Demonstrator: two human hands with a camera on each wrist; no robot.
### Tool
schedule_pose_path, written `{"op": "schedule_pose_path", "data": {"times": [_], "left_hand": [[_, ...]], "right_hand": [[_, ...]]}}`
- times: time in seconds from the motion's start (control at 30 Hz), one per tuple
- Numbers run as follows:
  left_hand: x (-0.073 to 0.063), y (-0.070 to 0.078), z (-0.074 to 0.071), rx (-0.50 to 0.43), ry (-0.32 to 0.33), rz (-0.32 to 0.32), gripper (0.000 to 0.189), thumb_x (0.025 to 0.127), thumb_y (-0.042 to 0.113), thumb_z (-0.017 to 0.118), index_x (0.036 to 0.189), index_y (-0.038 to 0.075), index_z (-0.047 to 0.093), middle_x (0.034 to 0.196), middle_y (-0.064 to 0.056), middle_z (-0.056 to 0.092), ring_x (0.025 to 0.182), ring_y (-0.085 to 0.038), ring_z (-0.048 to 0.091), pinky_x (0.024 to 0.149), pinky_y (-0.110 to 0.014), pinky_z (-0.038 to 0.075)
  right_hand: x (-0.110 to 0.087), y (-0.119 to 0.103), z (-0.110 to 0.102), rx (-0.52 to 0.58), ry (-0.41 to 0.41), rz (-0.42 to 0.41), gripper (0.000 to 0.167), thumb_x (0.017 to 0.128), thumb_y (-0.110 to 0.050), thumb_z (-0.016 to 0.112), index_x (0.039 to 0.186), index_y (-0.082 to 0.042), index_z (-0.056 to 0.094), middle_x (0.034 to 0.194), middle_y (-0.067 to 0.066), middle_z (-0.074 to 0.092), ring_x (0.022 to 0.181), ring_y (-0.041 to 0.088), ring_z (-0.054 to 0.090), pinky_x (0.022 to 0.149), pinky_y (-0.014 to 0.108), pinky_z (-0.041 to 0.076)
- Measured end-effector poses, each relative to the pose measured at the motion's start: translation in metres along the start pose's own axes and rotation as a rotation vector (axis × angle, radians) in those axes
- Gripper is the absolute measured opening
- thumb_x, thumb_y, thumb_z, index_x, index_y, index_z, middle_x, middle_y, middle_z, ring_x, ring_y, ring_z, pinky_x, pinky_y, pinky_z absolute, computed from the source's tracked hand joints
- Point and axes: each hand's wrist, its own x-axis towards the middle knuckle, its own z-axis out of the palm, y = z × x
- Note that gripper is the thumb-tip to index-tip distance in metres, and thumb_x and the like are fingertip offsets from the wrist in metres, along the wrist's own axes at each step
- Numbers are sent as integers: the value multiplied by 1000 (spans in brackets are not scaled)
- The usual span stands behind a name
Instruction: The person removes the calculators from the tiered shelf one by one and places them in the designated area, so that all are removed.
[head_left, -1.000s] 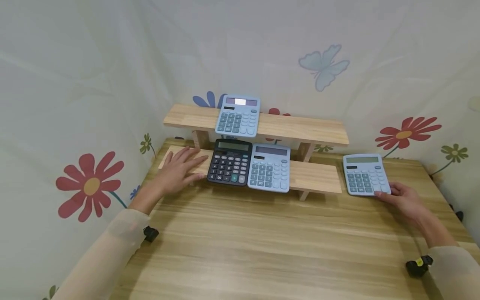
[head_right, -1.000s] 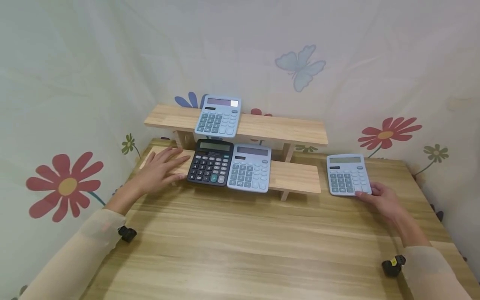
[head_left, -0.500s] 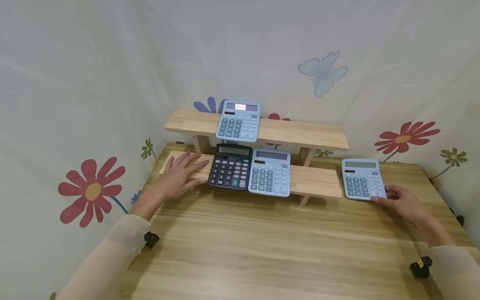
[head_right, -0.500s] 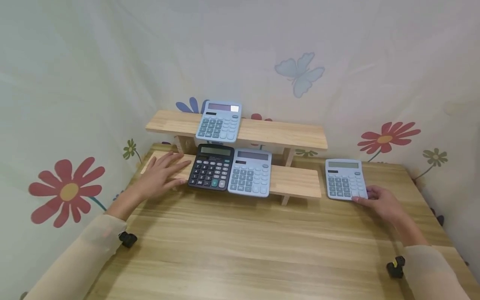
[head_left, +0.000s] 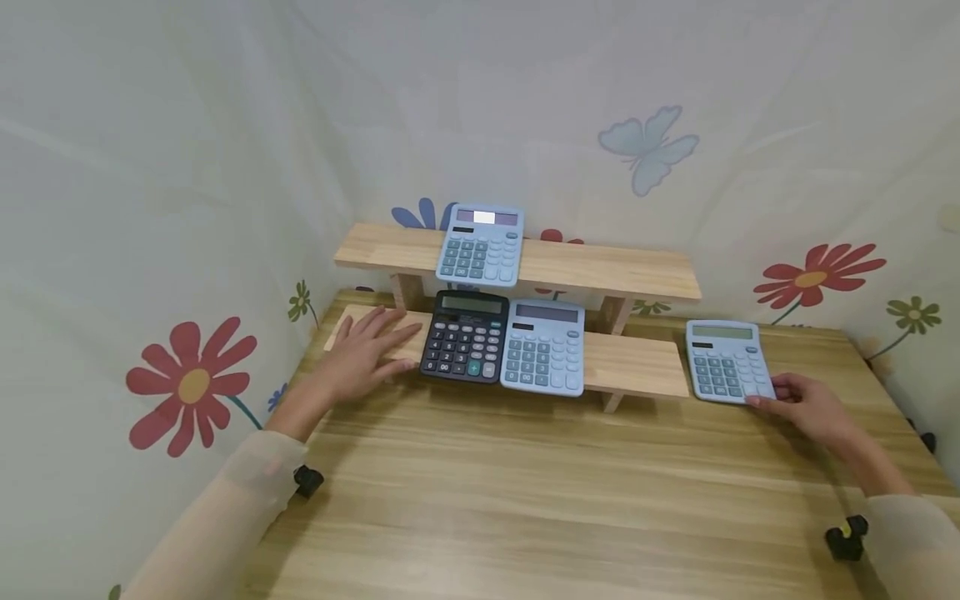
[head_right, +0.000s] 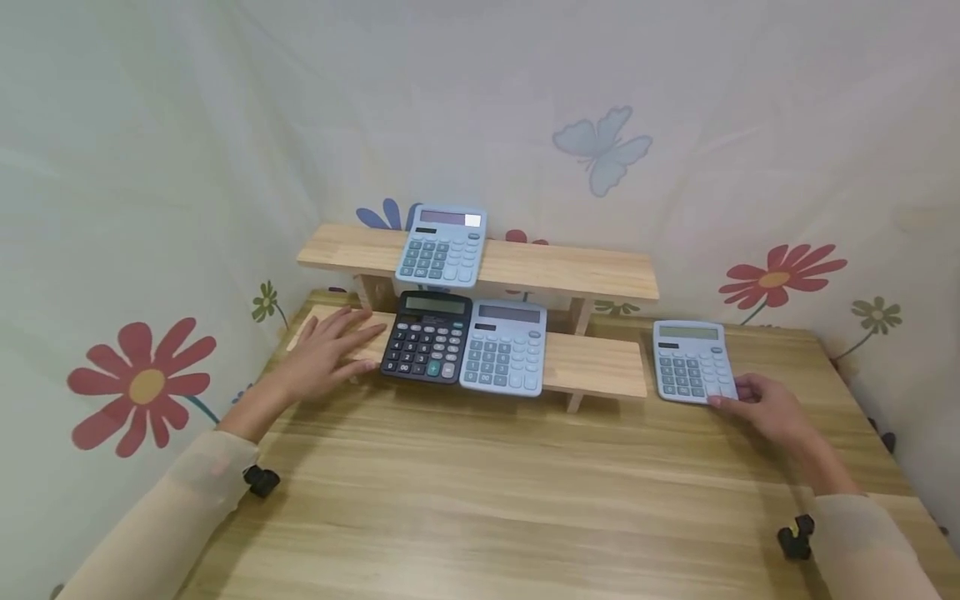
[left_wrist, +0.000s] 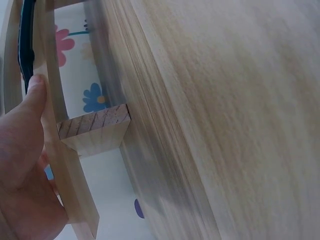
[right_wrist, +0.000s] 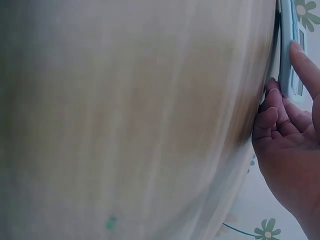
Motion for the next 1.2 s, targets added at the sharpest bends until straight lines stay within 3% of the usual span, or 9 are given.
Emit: {"op": "schedule_pose_path", "data": {"times": [0.4,0.73,1.2], "left_hand": [[2,8,6,-5,31,20,70,105,65,51,166,32,40,174,-9,26,161,-43,14,122,-77,2],[5,8,6,0,53,27,70,105,64,53,165,32,41,173,-10,28,160,-44,16,122,-77,3],[1,0,3,-31,34,5,71,103,65,55,164,32,42,173,-10,29,160,-44,13,121,-77,-1]], "right_hand": [[-6,4,-11,-57,-2,32,84,100,-56,69,137,15,47,117,29,57,102,39,53,79,34,46],[-4,5,-17,-43,-12,46,85,100,-58,68,138,16,47,118,30,58,103,39,54,79,32,47],[6,-1,-9,0,-67,72,86,100,-59,67,137,15,44,115,24,56,103,34,52,75,28,48]]}}
